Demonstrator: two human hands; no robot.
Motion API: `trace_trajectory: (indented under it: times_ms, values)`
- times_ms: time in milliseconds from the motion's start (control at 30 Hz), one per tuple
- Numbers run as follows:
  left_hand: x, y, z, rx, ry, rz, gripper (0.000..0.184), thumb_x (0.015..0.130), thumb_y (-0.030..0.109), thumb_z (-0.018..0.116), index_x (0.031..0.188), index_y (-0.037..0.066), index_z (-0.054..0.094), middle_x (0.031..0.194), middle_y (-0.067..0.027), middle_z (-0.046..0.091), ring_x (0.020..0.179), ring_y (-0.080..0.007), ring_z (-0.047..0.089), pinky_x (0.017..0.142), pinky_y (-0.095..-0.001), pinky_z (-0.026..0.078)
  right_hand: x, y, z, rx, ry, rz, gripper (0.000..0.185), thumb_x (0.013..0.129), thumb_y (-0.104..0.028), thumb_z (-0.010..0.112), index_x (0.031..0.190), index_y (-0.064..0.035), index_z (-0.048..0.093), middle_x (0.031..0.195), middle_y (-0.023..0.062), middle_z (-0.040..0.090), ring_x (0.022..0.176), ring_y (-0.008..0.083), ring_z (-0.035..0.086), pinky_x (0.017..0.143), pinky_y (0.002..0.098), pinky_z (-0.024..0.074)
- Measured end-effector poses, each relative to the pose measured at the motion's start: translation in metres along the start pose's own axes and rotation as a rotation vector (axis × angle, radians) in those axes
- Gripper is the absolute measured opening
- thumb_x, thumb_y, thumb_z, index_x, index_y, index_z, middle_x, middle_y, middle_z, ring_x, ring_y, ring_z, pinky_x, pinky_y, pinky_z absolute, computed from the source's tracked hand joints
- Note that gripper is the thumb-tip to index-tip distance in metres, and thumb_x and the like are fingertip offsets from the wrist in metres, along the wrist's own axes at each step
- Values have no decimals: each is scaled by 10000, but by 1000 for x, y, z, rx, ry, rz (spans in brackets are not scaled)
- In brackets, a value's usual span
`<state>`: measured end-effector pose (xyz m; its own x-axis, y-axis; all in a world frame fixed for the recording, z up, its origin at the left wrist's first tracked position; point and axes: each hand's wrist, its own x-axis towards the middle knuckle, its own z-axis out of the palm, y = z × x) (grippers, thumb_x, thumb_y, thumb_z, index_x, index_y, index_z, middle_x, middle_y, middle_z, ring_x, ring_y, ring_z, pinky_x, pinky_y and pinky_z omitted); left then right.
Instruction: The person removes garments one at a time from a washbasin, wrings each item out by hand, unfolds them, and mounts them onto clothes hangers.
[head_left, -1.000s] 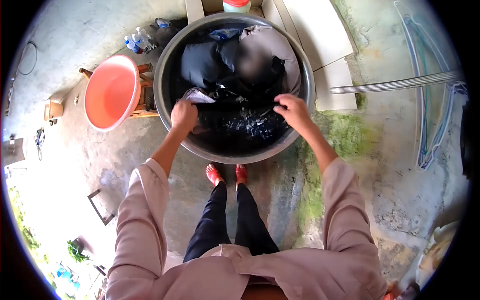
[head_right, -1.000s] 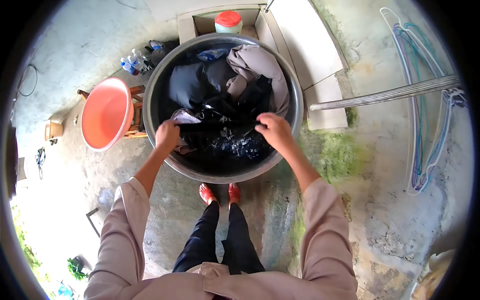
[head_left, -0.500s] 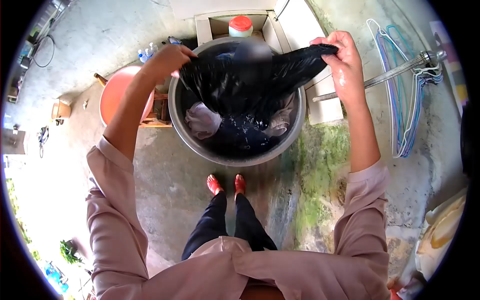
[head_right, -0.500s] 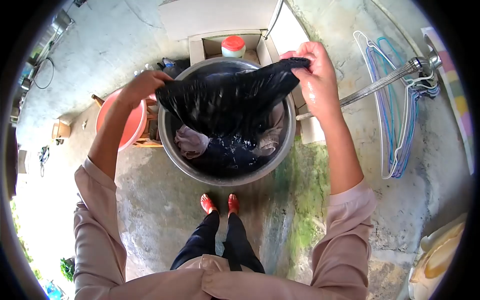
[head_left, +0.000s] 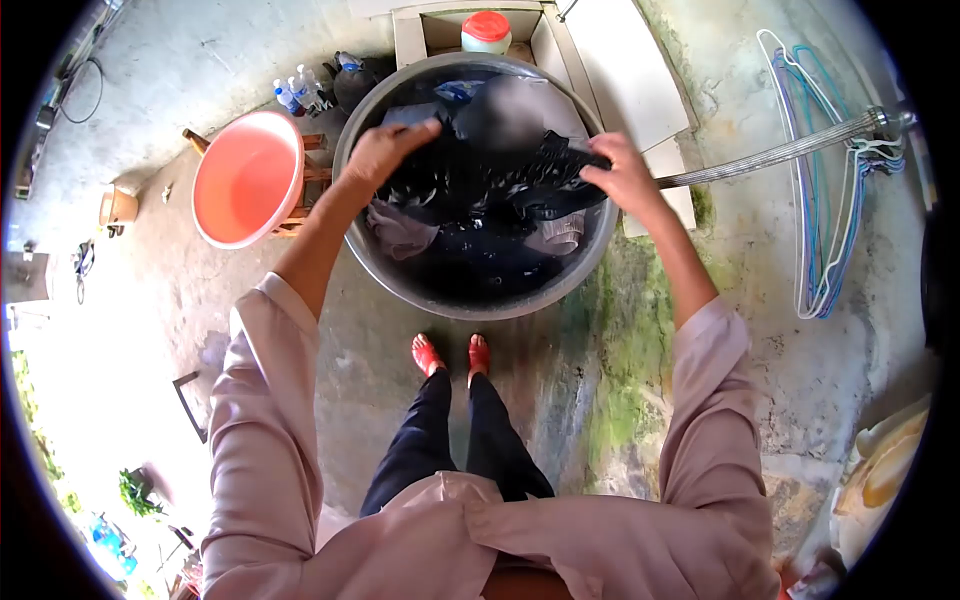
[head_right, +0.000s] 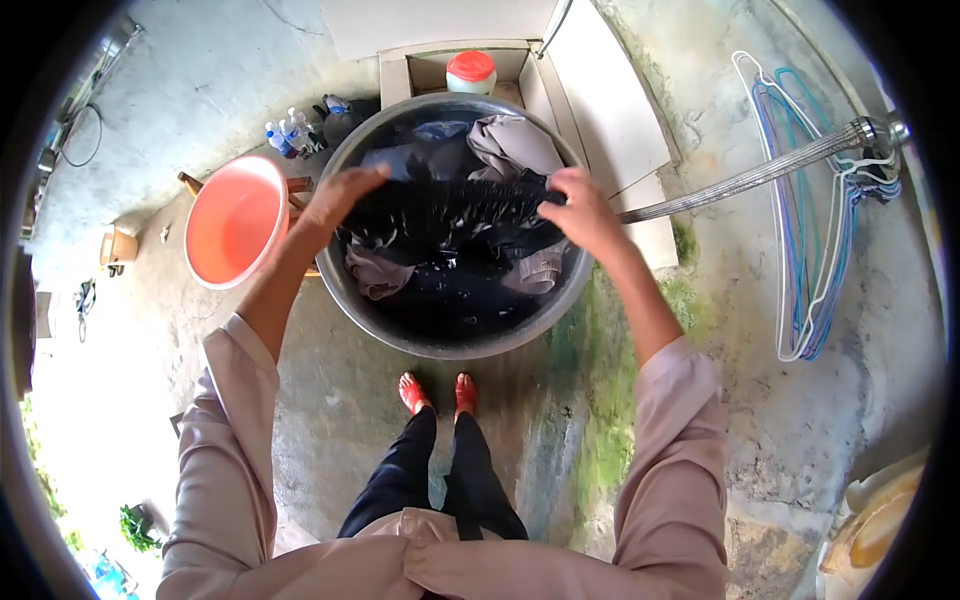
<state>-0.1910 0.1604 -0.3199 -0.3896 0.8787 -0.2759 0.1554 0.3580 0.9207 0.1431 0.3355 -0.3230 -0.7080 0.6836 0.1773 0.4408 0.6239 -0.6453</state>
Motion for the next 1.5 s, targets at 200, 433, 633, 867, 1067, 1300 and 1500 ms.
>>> trace_trajectory:
  times_ms: [200,433,633,867,1067,1300,1500]
  values:
    - [-9,-120,52,719,-75,21,484,735,443,710,1012,48,672,947,-168,677,918,-327,646,801,-413,506,-45,41,128,20,-370,272,503,826,-12,470,1306,-159,505,1178,223,595,1130,371,549,949,408,447]
    - [-28,-228,131,763,3,-119,407,903,308,543,1265,125,505,1180,-115,610,1068,-327,587,889,-455,467,-91,61,281,-320,-545,410,695,843,-81,493,1463,-305,273,1539,126,180,1349,477,227,931,740,293]
    - [-23,-292,145,1130,-120,151,500,910,312,532,1359,121,425,1295,-146,528,1161,-300,526,981,-475,380,-109,108,320,-428,-695,290,460,879,-138,479,1339,-134,489,1343,142,500,1222,374,473,993,588,359]
    - [8,-268,126,901,-352,-227,416,920,397,497,1152,71,610,1043,-198,649,984,-376,613,907,-472,446,-88,116,287,-371,-648,184,273,852,-147,462,1035,-67,647,1005,156,669,961,336,641,778,478,520]
    - [-28,-131,77,618,-12,-54,393,935,391,480,1105,71,634,1001,-197,658,973,-374,613,847,-435,480,-31,11,156,60,-234,141,125,842,-131,566,909,-43,623,776,205,626,774,393,616,670,472,476]
    - [-71,54,53,-295,182,187,364,957,256,566,1162,-45,571,1051,-63,620,991,-116,527,896,-242,409,40,-144,40,463,142,-205,197,827,-131,654,845,45,568,750,216,554,686,371,578,612,407,451]
    - [-111,159,30,-25,167,640,612,752,-55,736,1268,-18,409,1123,-112,588,1053,-173,570,921,-308,473,58,-256,-45,670,135,-276,288,738,-152,676,954,35,642,814,185,673,694,273,656,644,323,505]
